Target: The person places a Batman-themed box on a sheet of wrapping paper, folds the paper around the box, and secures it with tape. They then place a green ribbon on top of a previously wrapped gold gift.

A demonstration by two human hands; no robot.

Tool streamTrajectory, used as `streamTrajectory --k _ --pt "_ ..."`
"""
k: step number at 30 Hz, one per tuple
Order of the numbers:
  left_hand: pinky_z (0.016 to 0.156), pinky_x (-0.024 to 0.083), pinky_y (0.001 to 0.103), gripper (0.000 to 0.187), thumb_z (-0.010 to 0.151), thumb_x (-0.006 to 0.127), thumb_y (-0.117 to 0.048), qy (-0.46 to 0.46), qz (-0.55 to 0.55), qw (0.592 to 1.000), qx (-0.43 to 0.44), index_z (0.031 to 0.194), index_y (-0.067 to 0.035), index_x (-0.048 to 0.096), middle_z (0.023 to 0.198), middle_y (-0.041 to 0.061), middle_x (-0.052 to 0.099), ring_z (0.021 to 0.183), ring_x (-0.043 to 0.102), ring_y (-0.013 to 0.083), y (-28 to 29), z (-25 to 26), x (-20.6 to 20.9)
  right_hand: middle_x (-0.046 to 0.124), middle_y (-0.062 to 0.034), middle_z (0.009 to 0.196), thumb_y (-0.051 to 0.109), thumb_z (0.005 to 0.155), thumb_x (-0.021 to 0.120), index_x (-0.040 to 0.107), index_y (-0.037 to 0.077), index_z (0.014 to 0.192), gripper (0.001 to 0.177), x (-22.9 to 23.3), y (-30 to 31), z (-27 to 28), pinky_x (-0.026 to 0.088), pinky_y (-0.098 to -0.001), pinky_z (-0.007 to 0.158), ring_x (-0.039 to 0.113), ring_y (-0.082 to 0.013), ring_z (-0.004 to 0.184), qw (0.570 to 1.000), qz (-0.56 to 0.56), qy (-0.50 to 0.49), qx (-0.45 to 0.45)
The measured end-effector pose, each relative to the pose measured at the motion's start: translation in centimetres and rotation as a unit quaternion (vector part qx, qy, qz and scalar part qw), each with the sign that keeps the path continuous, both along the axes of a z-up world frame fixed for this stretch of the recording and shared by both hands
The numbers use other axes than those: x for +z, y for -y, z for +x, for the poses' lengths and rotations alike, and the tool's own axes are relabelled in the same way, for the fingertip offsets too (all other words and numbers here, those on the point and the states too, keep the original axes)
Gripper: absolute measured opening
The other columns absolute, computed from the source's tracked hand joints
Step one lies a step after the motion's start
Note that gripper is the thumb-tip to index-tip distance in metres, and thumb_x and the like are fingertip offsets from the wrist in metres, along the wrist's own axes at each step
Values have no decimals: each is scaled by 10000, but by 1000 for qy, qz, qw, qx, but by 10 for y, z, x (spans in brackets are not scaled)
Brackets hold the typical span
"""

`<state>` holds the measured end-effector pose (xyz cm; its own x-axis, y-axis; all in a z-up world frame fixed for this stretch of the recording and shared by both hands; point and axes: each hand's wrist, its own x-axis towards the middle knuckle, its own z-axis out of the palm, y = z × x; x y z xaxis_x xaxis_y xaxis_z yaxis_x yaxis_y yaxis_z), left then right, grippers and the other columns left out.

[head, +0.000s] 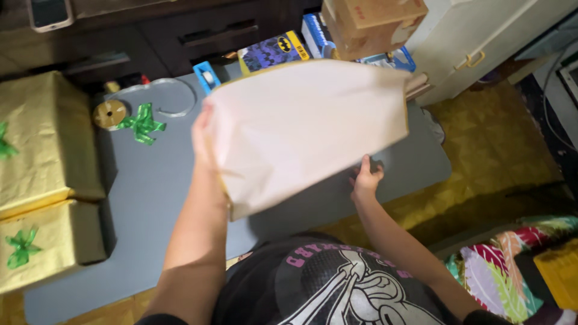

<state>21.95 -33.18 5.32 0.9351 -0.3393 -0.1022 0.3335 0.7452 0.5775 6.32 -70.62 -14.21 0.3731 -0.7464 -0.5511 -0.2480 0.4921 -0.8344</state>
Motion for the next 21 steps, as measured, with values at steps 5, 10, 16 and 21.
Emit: streamTrajectory --k 5,10,16,21 --pt "1122 496 458 538 1058 421 -414 -10 -108 990 90 1402 -35 584 1365 153 655 1252 628 324 -69 -62 4 615 -83 1316 490 1032 479 454 122 1440 550 -9 -36 6 531 -420 811 649 -228 1075 985 -12 101 136" --pt "1091 482 442 559 1067 390 -471 -103 24 974 202 1423 -81 574 1358 118 648 1236 613 311 -126 -128 -27 646 -87 1312 443 1022 515 470 98 1438 542 -11 -84 29 528 -392 810 671 -217 1093 953 -23 82 291" --pt "1047 504 441 537 1048 357 -478 -200 45 933 296 1369 -121 597 1327 87 663 1203 631 296 -196 -183 -107 648 -71 1238 396 994 612 502 53 1419 557 -5 -127 52 517 -329 802 628 -180 1017 927 -131 72 343" --pt "1020 548 385 442 1053 607 -352 -153 116 914 358 1358 -32 613 1299 100 683 1180 664 250 -228 -176 -178 712 -65 1043 340 981 679 681 -17 1198 418 -3 -148 66 496 -273 808 620 -138 925 903 -215 57 368"
